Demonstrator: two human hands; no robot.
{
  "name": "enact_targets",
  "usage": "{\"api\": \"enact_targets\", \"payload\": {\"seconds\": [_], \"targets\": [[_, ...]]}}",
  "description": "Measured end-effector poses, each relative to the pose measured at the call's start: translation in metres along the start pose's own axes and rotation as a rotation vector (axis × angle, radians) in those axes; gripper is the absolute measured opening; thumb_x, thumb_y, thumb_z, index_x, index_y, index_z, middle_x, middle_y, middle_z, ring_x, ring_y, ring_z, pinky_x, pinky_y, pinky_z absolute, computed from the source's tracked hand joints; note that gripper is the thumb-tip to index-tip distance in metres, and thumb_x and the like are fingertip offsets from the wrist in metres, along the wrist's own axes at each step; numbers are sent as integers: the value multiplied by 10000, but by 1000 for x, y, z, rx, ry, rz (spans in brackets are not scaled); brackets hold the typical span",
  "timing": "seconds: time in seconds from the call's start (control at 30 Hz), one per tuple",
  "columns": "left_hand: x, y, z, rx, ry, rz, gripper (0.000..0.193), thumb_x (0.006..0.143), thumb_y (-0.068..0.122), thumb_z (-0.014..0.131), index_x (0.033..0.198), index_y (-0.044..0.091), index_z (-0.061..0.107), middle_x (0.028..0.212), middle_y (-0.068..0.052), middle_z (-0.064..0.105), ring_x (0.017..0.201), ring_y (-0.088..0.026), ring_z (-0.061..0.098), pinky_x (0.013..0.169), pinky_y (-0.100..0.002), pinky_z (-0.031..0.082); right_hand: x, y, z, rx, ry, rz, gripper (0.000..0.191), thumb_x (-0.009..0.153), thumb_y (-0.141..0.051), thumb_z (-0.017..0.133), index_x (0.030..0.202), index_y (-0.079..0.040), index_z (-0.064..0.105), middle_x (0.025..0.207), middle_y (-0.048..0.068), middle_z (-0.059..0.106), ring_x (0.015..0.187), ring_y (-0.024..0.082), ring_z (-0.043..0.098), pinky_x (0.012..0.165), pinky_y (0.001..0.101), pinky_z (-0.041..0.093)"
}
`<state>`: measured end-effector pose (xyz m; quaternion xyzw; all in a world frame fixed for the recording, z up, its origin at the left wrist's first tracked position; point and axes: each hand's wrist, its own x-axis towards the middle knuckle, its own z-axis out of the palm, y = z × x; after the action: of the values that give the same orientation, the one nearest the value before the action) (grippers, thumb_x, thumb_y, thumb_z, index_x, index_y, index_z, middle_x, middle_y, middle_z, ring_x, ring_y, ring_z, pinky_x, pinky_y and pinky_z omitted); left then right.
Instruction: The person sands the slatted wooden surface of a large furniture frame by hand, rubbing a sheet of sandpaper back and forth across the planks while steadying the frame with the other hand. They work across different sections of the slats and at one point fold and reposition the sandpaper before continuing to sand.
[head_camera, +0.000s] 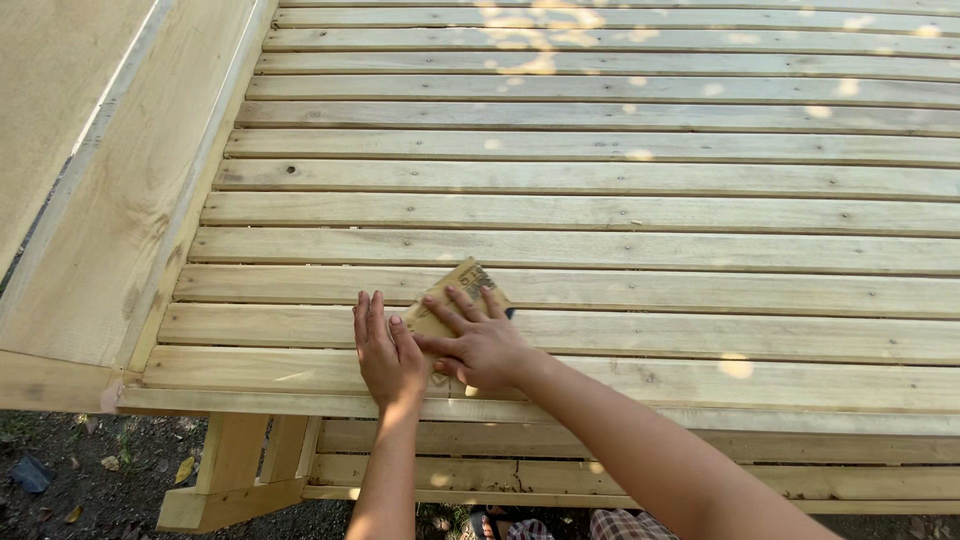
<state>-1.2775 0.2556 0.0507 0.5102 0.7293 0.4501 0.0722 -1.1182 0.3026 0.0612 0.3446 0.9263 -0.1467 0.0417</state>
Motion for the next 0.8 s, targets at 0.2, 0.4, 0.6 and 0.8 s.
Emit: {"api": "enact_targets", "payload": {"seconds": [0.2, 0.4, 0.6, 0.8], "targets": [[4, -7, -1, 131, 60, 21, 492, 1044, 246, 419, 1475, 29, 513, 1591, -211, 419, 1482, -437, 377, 1222, -516, 311, 75, -42, -18, -144, 235, -140, 614, 1031, -561, 420, 1604, -361, 327, 1725, 13, 125, 1601, 337, 12, 1192, 674, 5], [5, -11, 1, 381, -42, -64, 501, 995, 249, 457, 1464, 80, 507, 1644, -160, 338, 1527, -400, 277, 1211, -517, 272, -21, 144, -45, 14, 74, 230, 584, 992, -647, 219, 1568, -558, 190, 1719, 4, -8, 1562, 326, -65, 1209, 620, -40], [-2, 44, 71, 527, -166, -52, 549, 977, 275, 507, 1503, 123, 455, 1679, -128, 244, 1554, -402, 176, 1203, -633, 200, -195, 384, -54, 4, 149, 826, 605, 964, -692, 174, 1557, -602, 88, 1717, -81, -74, 1580, 275, -77, 1225, 609, -30], [-33, 139, 183, 558, -343, -32, 633, 984, 379, 473, 1561, 162, 332, 1678, -66, 189, 1540, -303, 148, 1195, -659, 74, -228, 421, -38, -19, 248, 897, 607, 961, -695, 198, 1555, -588, 130, 1724, -14, -19, 1555, 326, -47, 1190, 659, -30]]}}
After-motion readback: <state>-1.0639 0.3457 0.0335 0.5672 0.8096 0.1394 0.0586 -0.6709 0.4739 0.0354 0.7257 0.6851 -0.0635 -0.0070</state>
